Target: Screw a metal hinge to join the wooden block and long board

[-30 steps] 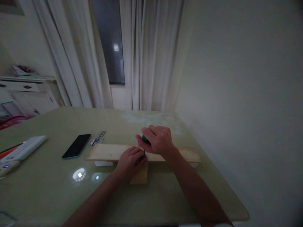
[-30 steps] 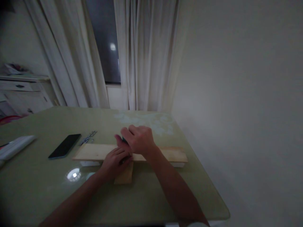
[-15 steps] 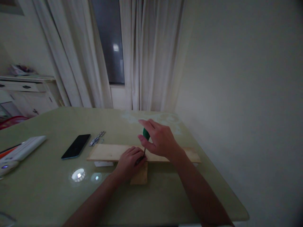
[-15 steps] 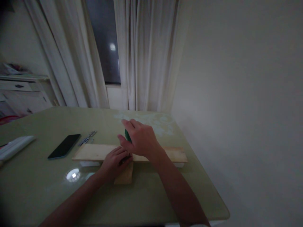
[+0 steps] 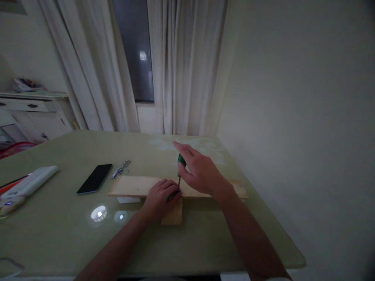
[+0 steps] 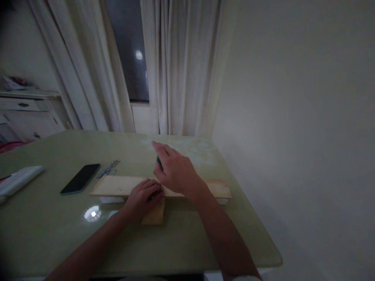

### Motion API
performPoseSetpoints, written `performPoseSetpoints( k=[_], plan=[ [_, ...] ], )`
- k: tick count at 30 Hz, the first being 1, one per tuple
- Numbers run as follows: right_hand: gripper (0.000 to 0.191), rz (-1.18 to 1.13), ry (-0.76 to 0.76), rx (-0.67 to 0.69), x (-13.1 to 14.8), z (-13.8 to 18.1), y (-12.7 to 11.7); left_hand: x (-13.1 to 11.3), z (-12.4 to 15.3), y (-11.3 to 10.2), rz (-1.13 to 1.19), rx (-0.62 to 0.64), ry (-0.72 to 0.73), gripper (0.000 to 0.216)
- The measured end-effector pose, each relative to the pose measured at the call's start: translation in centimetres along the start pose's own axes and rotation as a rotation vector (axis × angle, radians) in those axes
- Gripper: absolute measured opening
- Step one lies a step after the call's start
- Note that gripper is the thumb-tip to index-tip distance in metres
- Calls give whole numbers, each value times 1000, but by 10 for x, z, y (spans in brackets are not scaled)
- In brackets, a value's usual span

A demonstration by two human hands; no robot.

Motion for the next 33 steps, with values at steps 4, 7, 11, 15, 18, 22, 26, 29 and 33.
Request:
performPoseSetpoints(
  k=[4, 7, 11, 15, 18, 22, 26, 29, 33],
  plan=[
    [36, -5, -47, -7, -11, -1, 7, 0, 0, 0, -7, 1, -3, 9],
    [47, 123, 10, -60, -14, -2, 4, -2, 0, -2, -11, -20, 9, 10],
    [52, -135, -146, 26, 15, 1, 3, -4, -1, -8, -15, -56, 19, 12],
    [46, -219, -183, 92, 18, 1, 13, -3, 0, -6, -37, -43, 9, 11],
    [35, 3, -49, 22, 5, -2, 18, -1, 2, -6, -41, -63, 4, 8],
    [51, -61, -103, 19, 21, -1, 12, -1, 4, -8, -33, -105, 21, 8],
    [64, -192, -181, 93, 27, 3, 10, -1, 2, -4, -29, -50, 17, 10],
    [35, -26, -91, -26, 6, 1, 11, -3, 0, -4, -23, -33, 19, 9],
    [36, 78, -66, -130, 1, -2, 10, -1, 0, -4, -14, -35, 2, 8]
  ],
)
Point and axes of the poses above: each hand's wrist, its own z-axis away from the middle knuckle, its own y-axis out of the palm, x = y × z, the point moved 10 cm from there along -z, towards the middle knuckle, and after that the axes turned 9 degrees about -z, right-handed, at the moved point
